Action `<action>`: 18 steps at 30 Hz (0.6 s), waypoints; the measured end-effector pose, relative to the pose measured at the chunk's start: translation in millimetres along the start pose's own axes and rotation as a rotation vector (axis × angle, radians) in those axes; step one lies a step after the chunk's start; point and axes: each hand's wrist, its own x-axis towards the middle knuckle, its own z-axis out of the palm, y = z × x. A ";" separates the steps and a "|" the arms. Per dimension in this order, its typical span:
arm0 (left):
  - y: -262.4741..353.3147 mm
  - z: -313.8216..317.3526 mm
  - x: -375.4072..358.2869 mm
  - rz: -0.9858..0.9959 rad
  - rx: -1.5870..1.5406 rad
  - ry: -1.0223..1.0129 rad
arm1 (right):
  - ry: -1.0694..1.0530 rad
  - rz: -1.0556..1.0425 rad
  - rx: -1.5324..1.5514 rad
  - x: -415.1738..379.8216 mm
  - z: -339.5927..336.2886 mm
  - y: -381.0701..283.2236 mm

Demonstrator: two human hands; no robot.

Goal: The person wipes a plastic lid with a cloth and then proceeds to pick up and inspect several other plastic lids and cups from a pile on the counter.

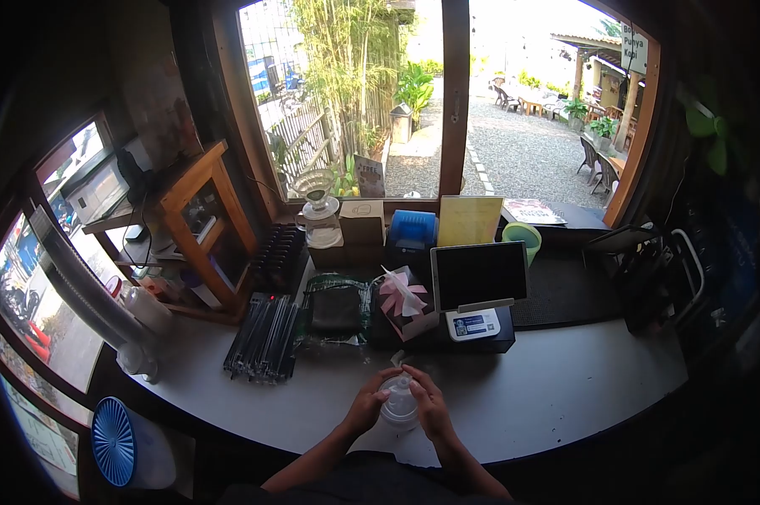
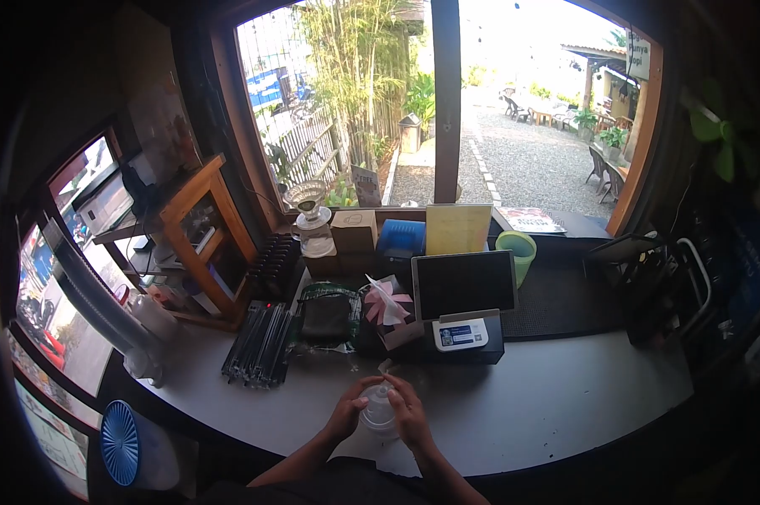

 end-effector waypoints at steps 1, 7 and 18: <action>-2.8 0.0 -0.4 -0.016 -0.034 0.002 | 0.005 0.006 -0.004 -0.1 0.1 -0.4; 8.4 8.7 2.2 0.313 0.292 0.103 | -0.019 0.059 0.108 -0.6 1.7 -8.4; 4.2 5.1 -1.4 0.278 0.243 0.027 | 0.030 0.034 0.132 -6.9 1.8 -7.7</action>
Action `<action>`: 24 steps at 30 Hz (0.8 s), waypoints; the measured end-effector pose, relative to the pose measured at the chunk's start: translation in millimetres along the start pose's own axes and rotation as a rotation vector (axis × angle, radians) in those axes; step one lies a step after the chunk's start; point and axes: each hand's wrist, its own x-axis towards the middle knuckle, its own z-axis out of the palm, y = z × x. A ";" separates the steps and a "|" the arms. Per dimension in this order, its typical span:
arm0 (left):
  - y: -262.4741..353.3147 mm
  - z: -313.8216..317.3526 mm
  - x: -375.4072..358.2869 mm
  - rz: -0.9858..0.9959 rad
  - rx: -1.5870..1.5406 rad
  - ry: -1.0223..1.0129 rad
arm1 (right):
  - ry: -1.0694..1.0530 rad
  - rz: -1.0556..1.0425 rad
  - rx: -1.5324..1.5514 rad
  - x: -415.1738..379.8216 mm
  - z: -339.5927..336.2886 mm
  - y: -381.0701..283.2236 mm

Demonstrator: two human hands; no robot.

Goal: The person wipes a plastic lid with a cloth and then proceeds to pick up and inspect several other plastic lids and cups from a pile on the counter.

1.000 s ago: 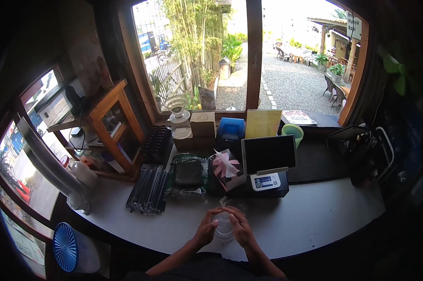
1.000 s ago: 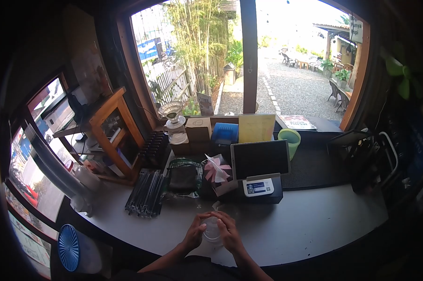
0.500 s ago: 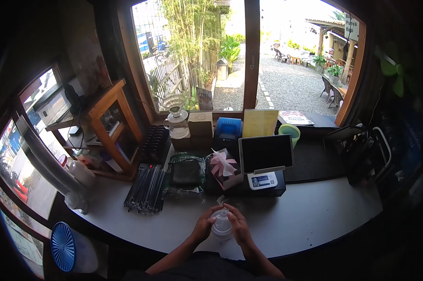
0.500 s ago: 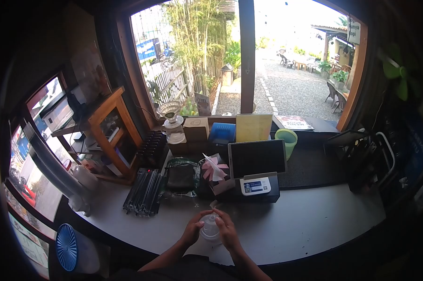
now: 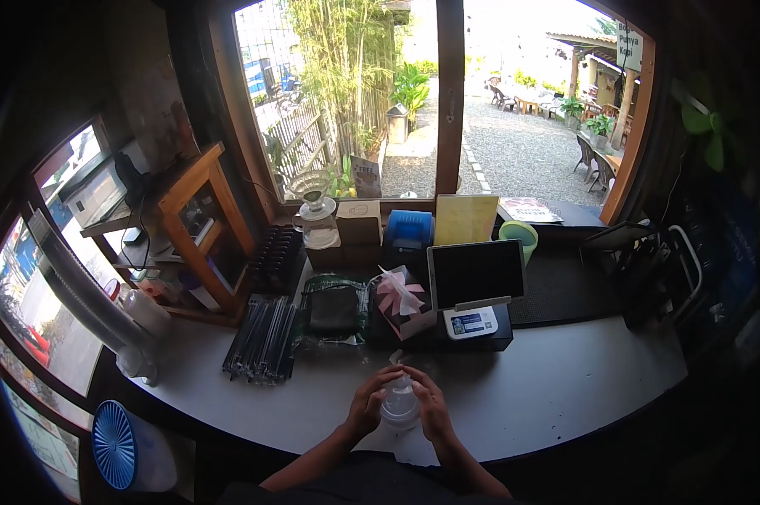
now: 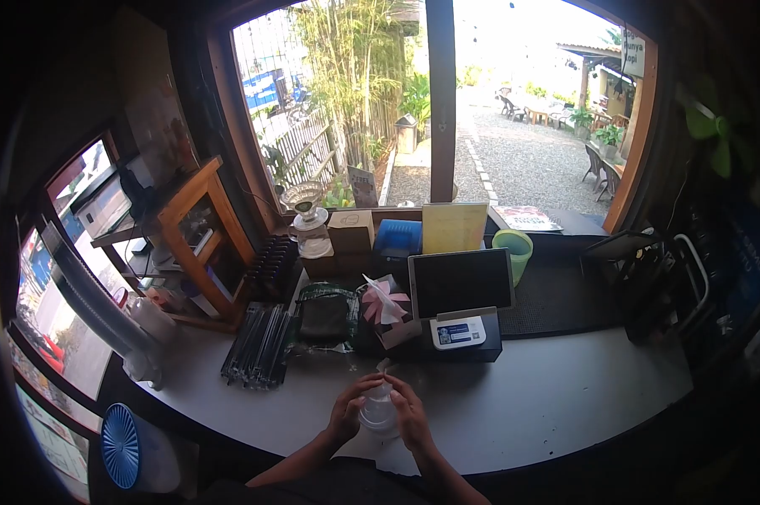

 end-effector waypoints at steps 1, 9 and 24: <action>-0.1 -0.5 0.4 -0.001 -0.002 -0.003 | -0.004 -0.016 -0.011 0.0 0.3 -0.7; 11.5 5.8 -3.1 0.192 0.268 0.175 | 0.003 0.031 -0.017 -1.9 2.9 -3.2; 3.6 -17.3 5.6 0.472 0.479 -0.062 | 0.145 -0.228 -0.627 23.8 -45.6 49.6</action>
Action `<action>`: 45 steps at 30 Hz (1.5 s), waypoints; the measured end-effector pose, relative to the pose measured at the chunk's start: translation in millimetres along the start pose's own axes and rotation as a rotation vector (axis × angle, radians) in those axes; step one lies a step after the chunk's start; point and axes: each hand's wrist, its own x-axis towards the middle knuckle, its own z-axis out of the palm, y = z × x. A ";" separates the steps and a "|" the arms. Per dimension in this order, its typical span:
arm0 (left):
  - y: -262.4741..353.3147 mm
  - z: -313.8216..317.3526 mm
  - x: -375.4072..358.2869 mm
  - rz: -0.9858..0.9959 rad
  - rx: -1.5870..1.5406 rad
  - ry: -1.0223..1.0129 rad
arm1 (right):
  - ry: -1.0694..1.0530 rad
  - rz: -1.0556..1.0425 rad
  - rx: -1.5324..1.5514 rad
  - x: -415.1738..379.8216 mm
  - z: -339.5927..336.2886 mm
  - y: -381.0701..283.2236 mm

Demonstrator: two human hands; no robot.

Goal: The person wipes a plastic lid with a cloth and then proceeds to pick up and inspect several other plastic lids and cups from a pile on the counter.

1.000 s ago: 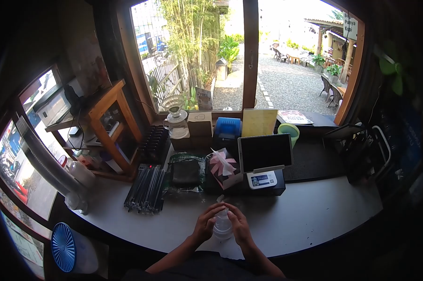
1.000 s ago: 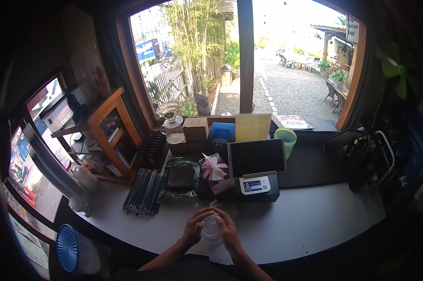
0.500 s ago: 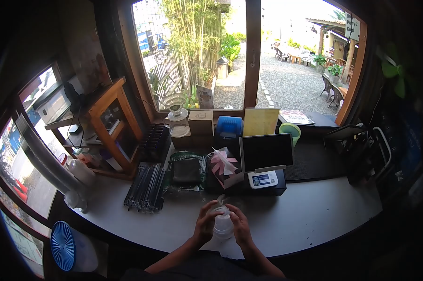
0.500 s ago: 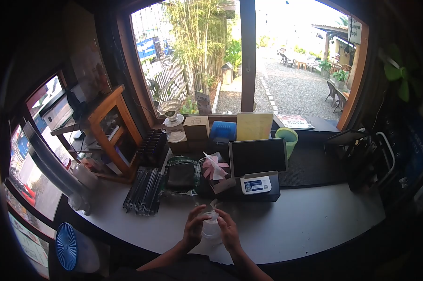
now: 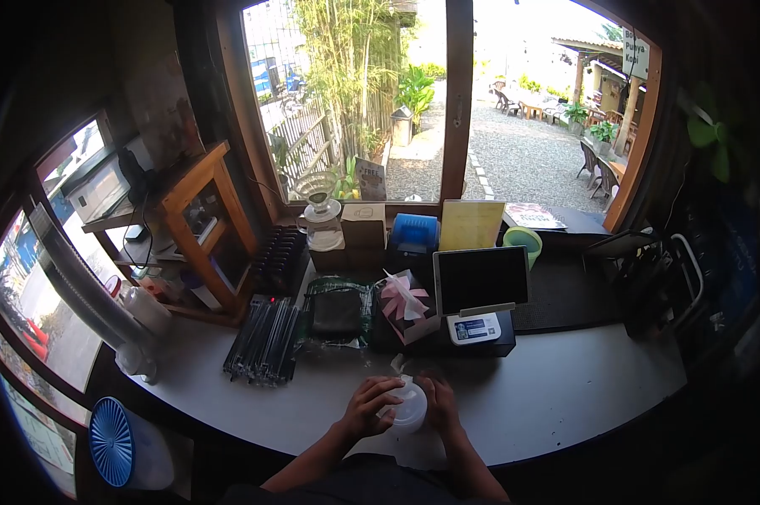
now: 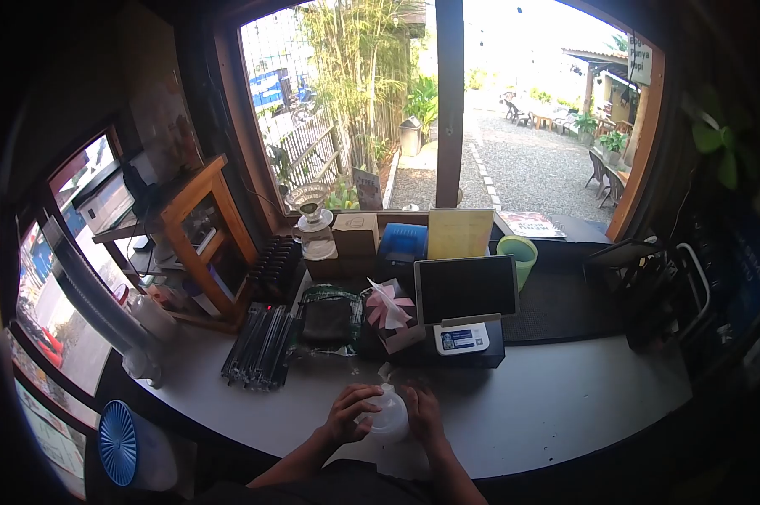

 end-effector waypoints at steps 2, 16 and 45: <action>1.7 3.4 -1.7 -0.019 -0.037 0.009 | -0.002 0.017 -0.090 -0.8 -3.6 -7.0; -8.5 27.4 -15.2 -0.074 -0.203 0.086 | 0.040 0.016 -0.614 -19.2 -44.1 1.9; -31.0 65.6 -43.7 -0.192 -0.385 0.197 | -0.185 -0.144 0.226 -20.4 -31.5 -81.6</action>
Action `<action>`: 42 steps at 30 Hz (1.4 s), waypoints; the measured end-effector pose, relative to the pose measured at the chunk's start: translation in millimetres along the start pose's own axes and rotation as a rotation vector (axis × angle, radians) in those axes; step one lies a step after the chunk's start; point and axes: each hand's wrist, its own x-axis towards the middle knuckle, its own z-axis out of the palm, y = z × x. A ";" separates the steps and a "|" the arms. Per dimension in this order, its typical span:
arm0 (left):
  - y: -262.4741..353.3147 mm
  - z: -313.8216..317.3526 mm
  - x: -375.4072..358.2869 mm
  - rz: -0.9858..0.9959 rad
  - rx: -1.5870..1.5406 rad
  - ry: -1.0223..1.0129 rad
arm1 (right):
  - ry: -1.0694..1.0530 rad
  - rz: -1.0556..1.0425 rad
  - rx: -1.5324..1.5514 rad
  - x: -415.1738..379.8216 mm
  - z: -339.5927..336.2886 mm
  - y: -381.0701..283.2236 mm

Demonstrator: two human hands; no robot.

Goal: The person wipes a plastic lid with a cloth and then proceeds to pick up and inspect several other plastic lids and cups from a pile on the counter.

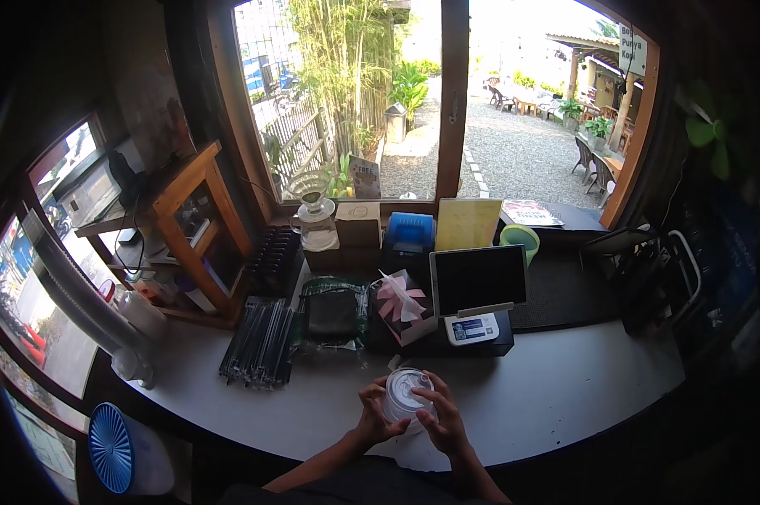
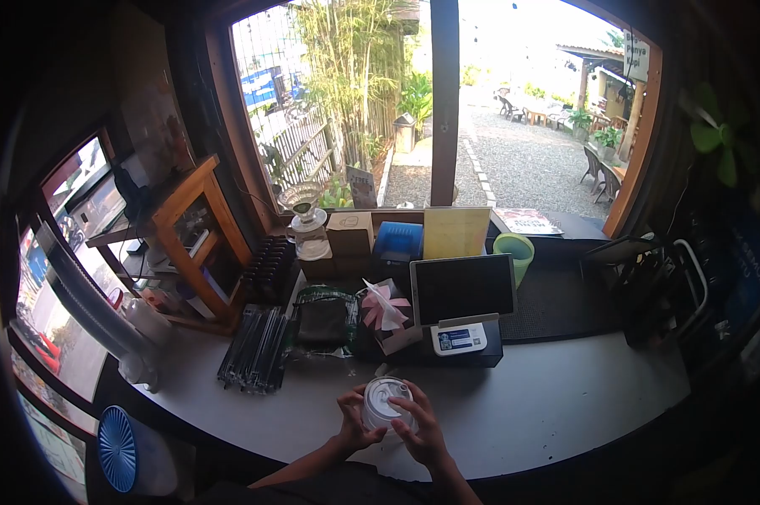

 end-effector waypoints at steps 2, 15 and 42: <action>10.3 -1.1 5.5 -0.015 -0.009 -0.005 | 0.034 0.035 -0.001 0.7 4.3 -0.2; 28.6 -9.2 22.5 0.020 0.111 -0.090 | 0.019 -0.021 0.121 13.6 -2.6 1.5; 12.4 -14.7 -0.8 0.022 -0.025 -0.108 | 0.026 -0.133 -0.294 0.0 22.8 -4.3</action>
